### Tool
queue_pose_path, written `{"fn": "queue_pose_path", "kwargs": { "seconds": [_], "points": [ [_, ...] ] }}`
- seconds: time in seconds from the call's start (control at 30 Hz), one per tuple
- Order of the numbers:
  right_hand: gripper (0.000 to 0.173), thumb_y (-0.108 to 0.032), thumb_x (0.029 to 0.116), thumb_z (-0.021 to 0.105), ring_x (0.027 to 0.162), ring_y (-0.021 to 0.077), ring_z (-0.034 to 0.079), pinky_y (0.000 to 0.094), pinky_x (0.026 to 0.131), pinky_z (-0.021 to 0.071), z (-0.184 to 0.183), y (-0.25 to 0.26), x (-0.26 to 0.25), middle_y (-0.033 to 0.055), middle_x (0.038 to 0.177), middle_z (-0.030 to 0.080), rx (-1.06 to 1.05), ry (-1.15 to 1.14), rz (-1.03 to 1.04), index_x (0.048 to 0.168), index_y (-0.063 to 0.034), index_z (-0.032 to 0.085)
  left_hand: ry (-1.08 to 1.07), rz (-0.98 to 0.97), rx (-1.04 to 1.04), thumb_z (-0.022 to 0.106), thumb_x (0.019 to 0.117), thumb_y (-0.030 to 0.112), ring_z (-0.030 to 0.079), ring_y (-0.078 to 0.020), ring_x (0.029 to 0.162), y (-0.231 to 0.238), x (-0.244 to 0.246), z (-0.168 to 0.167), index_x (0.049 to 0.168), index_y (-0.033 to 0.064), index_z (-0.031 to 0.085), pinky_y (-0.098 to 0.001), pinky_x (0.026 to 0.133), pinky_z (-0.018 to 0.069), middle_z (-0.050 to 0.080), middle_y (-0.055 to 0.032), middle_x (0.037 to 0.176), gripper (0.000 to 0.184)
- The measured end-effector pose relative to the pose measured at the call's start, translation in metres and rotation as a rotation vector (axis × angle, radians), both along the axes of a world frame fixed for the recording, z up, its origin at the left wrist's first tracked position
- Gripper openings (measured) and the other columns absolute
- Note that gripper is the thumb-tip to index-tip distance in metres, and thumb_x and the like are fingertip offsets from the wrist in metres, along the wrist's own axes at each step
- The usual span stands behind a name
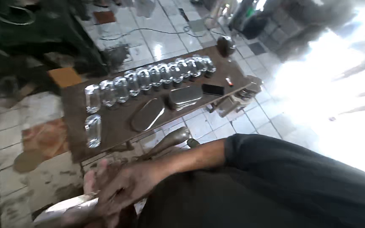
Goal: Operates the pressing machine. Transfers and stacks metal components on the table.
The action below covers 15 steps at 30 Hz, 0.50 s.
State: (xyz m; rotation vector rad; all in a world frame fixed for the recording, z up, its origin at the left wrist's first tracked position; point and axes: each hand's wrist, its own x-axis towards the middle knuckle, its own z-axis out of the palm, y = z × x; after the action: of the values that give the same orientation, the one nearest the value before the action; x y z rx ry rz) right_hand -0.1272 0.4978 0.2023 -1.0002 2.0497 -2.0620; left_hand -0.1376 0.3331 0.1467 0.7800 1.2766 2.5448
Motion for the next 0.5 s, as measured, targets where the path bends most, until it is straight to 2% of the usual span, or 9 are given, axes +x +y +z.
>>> {"fn": "queue_pose_path", "kwargs": {
  "seconds": [0.03,0.1,0.17,0.2,0.23,0.27,0.33,0.4,0.5],
  "points": [
    [0.007,0.001,0.0878,0.071,0.082,0.0185,0.066,0.0333,0.077,0.0536,-0.013,0.014,-0.003,0.0168,0.088,0.070,-0.012,0.033,0.025,0.089,0.0083,0.072,0.042,-0.056,0.061,0.067,0.0841,0.068,0.049,-0.0259,0.143,0.034,-0.006,-0.003,0.143,0.0179,0.059,-0.0423,0.117,0.0428,0.057,-0.0075,0.149,0.078],
    [0.009,0.000,0.0902,0.069,0.086,0.0218,0.066,0.0357,0.081,0.0533,-0.044,0.063,-0.005,0.0187,0.091,0.069,-0.003,-0.003,-0.041,0.089,0.0084,0.071,-0.102,-0.043,0.001,0.070,0.0831,0.065,0.055,-0.0237,0.138,0.085,-0.008,-0.029,0.143,0.0117,0.057,-0.0398,0.112,0.0468,0.061,-0.0079,0.144,0.081],
    [0.019,0.006,0.0907,0.067,0.101,0.0268,0.071,0.0396,0.094,0.0562,-0.080,0.134,0.008,0.0219,0.106,0.073,0.138,-0.163,-0.208,0.109,0.0102,0.073,-0.320,-0.001,-0.559,0.073,0.0851,0.059,0.058,-0.0096,0.126,0.119,-0.006,-0.070,0.153,0.0046,0.032,-0.0282,0.102,0.0521,0.057,-0.0034,0.142,0.096],
    [0.029,0.006,0.0922,0.066,0.110,0.0276,0.070,0.0413,0.102,0.0540,-0.107,0.172,0.021,0.0202,0.116,0.073,0.288,-0.249,-0.280,0.120,0.0057,0.071,-0.343,-0.064,-0.874,0.069,0.0895,0.049,0.055,-0.0111,0.127,0.138,-0.009,-0.100,0.156,0.0013,0.029,-0.0294,0.103,0.0505,0.053,-0.0079,0.146,0.091],
    [0.033,0.003,0.0942,0.065,0.116,0.0311,0.068,0.0465,0.106,0.0511,-0.141,0.210,0.039,0.0201,0.123,0.072,0.458,-0.349,-0.332,0.127,0.0018,0.069,-0.288,-0.196,-1.157,0.068,0.0937,0.036,0.048,-0.0209,0.137,0.161,-0.013,-0.128,0.158,-0.0024,0.028,-0.0366,0.112,0.0436,0.044,-0.0181,0.155,0.085],
    [0.035,-0.002,0.0970,0.063,0.120,0.0348,0.066,0.0520,0.108,0.0487,-0.178,0.244,0.065,0.0208,0.127,0.069,0.611,-0.469,-0.361,0.132,-0.0009,0.067,-0.130,-0.363,-1.403,0.071,0.0949,0.035,0.039,-0.0332,0.147,0.184,-0.019,-0.162,0.158,-0.0035,0.028,-0.0476,0.120,0.0340,0.037,-0.0259,0.159,0.086],
    [0.031,-0.012,0.1010,0.060,0.119,0.0390,0.065,0.0582,0.106,0.0484,-0.237,0.307,0.140,0.0225,0.125,0.069,0.812,-0.737,-0.397,0.129,-0.0014,0.067,0.192,-0.493,-1.655,0.072,0.0899,0.055,0.031,-0.0451,0.150,0.224,-0.023,-0.229,0.159,0.0056,0.035,-0.0660,0.120,0.0248,0.034,-0.0257,0.161,0.093],
    [0.029,-0.014,0.1012,0.059,0.117,0.0414,0.065,0.0615,0.104,0.0476,-0.255,0.363,0.225,0.0241,0.121,0.069,0.965,-1.038,-0.365,0.125,-0.0003,0.068,0.300,-0.408,-1.703,0.060,0.0942,0.064,0.032,-0.0490,0.148,0.253,-0.029,-0.278,0.156,0.0119,0.043,-0.0727,0.116,0.0218,0.041,-0.0239,0.158,0.082],
    [0.027,-0.011,0.1010,0.056,0.113,0.0414,0.066,0.0634,0.099,0.0497,-0.239,0.407,0.335,0.0225,0.117,0.070,1.120,-1.407,-0.343,0.124,-0.0044,0.068,0.208,-0.242,-1.797,0.044,0.1037,0.059,0.060,-0.0468,0.123,0.288,-0.041,-0.304,0.132,0.0081,0.067,-0.0711,0.107,0.0369,0.068,-0.0248,0.125,0.062]
  ]
}}
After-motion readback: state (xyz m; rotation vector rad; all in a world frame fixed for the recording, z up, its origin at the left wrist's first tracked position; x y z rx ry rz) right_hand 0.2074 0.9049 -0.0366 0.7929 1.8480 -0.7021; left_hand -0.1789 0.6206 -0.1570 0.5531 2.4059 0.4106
